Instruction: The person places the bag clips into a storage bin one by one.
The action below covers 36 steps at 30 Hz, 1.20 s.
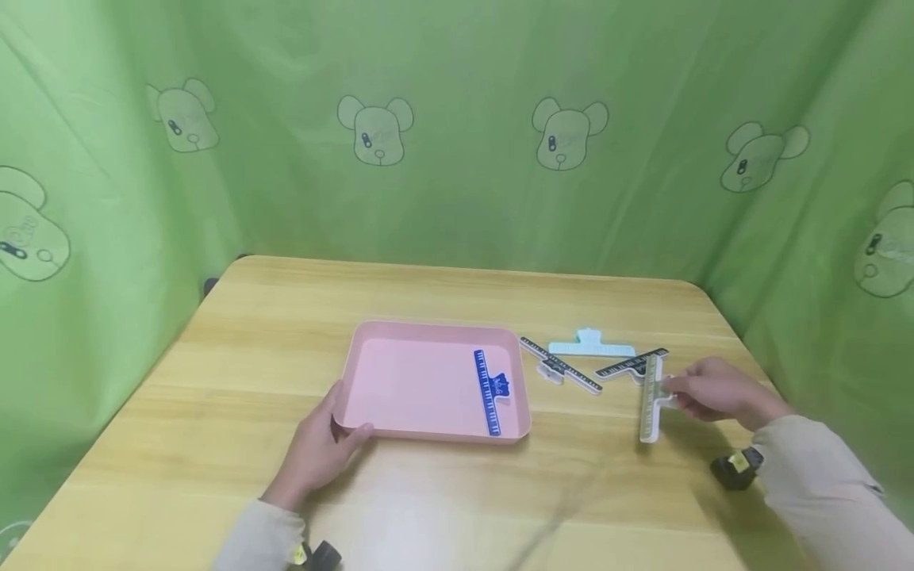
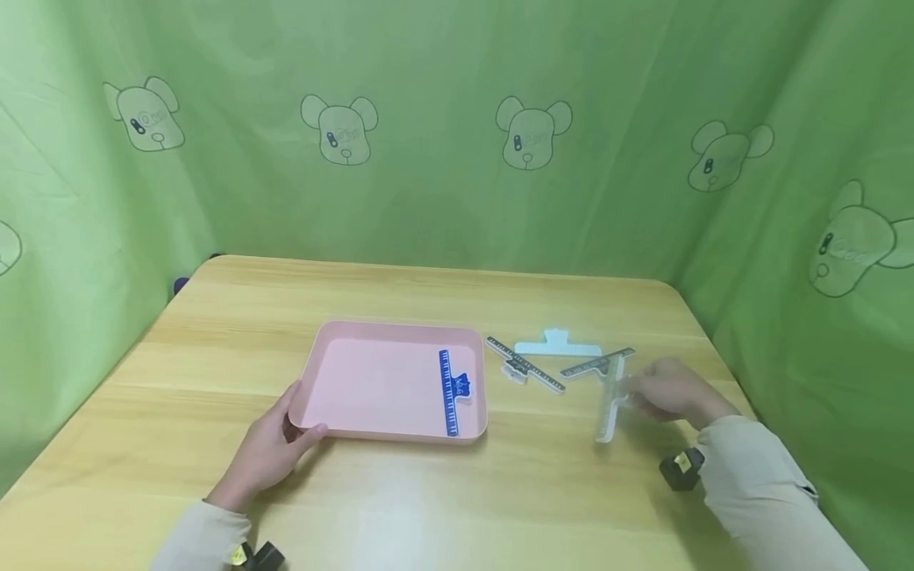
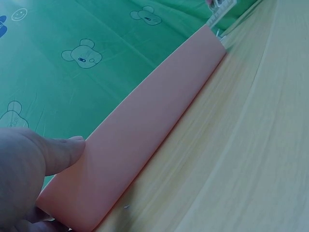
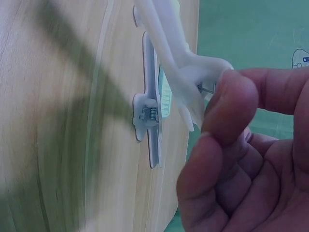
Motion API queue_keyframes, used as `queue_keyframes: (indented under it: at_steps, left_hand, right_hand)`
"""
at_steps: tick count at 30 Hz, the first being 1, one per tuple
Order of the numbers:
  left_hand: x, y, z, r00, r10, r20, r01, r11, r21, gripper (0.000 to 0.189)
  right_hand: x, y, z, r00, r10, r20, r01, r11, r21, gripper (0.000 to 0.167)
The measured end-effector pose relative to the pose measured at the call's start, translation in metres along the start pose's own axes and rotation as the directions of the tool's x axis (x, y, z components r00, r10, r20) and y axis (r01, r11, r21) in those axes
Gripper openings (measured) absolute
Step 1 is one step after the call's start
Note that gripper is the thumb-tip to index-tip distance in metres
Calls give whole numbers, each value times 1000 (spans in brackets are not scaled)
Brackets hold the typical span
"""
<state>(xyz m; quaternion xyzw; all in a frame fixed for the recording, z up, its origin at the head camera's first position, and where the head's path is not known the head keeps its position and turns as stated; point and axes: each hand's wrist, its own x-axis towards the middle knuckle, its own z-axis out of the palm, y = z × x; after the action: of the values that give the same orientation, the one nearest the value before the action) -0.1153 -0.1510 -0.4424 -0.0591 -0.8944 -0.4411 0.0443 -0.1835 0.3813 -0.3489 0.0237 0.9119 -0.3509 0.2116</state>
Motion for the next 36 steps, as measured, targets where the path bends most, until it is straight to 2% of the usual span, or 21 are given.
queue_keyframes:
  at_steps: [6, 9, 17, 24, 31, 36]
  left_hand:
    - [-2, -3, 0, 1000, 14, -7, -14, 1000, 1, 83]
    - [0, -2, 0, 999, 31, -24, -31, 1000, 6, 83]
    - [-5, -4, 1, 1000, 1, -14, -1, 1000, 20, 83]
    - [-1, -2, 2, 1000, 8, -18, -8, 1000, 5, 83]
    - [6, 1, 2, 999, 40, -19, -40, 999, -9, 81]
    - [1, 0, 2, 1000, 3, -5, -3, 1000, 11, 83]
  right_hand:
    - [3, 2, 2, 1000, -14, 21, 14, 1000, -15, 28]
    - [5, 1, 1, 1000, -18, -2, 18, 1000, -19, 28]
    - [-1, 0, 10, 1000, -19, -6, 19, 1000, -14, 28]
    - [-1, -3, 5, 1000, -24, -1, 24, 1000, -14, 28]
    - [1, -5, -5, 999, -33, -11, 33, 999, -28, 28]
    - [2, 0, 2, 1000, -16, 2, 16, 1000, -9, 26]
